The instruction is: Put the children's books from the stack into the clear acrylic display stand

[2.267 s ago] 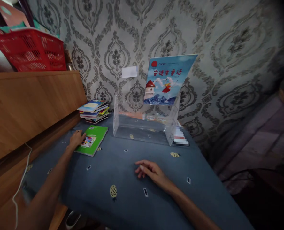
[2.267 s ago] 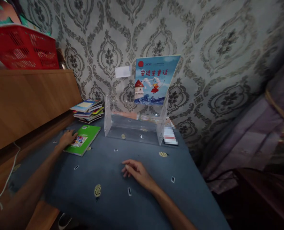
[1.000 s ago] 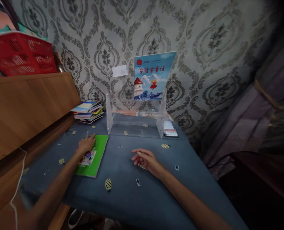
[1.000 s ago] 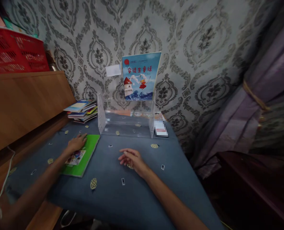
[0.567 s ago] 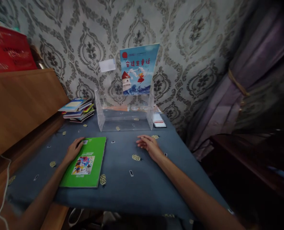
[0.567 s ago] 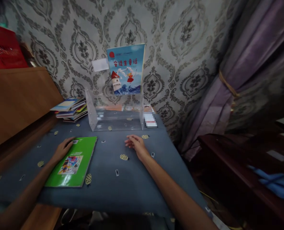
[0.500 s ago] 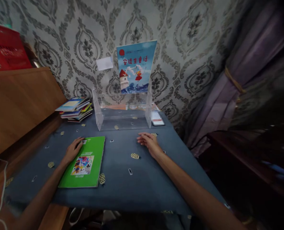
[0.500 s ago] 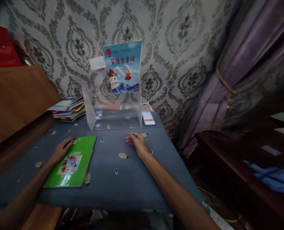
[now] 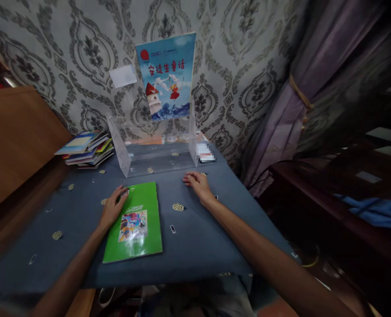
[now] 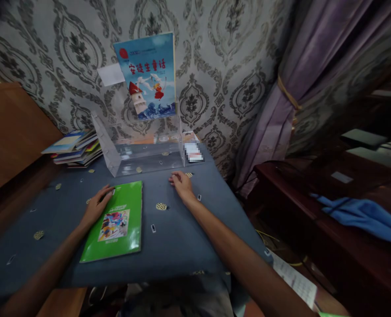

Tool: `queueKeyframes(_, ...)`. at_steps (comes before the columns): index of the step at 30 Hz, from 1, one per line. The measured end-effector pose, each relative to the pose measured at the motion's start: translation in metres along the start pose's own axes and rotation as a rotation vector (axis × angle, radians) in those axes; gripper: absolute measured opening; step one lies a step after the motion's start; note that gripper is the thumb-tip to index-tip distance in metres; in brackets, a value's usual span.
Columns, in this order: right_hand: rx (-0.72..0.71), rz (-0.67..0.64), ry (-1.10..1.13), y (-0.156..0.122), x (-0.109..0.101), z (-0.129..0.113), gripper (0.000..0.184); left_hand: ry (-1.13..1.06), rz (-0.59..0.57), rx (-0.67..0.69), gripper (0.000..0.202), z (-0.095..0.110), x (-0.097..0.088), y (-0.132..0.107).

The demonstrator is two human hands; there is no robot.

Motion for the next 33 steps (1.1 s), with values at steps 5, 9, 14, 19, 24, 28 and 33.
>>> queueKeyframes(5, -0.054, 0.009, -0.069, 0.005, -0.003, -0.001, 0.016, 0.011, -0.008, 0.028, 0.044, 0.028, 0.025, -0.001)
queueKeyframes(9, -0.119, 0.035, -0.151, 0.011, -0.011, -0.005, 0.02, -0.023, -0.008, 0.065, 0.044, 0.049, 0.045, -0.002)
queueKeyframes(14, -0.217, 0.072, -0.31, 0.018, -0.021, -0.014, 0.023, -0.093, 0.007, 0.097, 0.04, 0.076, 0.071, -0.002)
queueKeyframes(19, -0.285, 0.08, -0.424, 0.018, -0.028, -0.027, 0.026, -0.174, 0.023, 0.145, 0.036, 0.105, 0.095, -0.002)
queueKeyframes(24, -0.393, 0.042, -0.657, 0.016, -0.031, -0.035, 0.029, -0.232, 0.024, 0.17, 0.033, 0.13, 0.119, -0.003)
queueKeyframes(28, -0.437, -0.013, -0.77, 0.015, -0.032, -0.036, 0.03, -0.34, 0.019, 0.153, 0.032, 0.135, 0.128, 0.001)
queueKeyframes(33, -0.466, -0.059, -0.86, 0.006, -0.03, -0.041, 0.031, -0.425, 0.002, 0.097, 0.037, 0.12, 0.126, 0.013)
Point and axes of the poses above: each hand's wrist, its own y-axis towards the middle knuckle, its own x-axis out of the palm, z = x × y, the point moved 8 cm from there along y, towards the middle knuckle, and after that the axes turned 12 degrees about z, right-handed, at the moved point
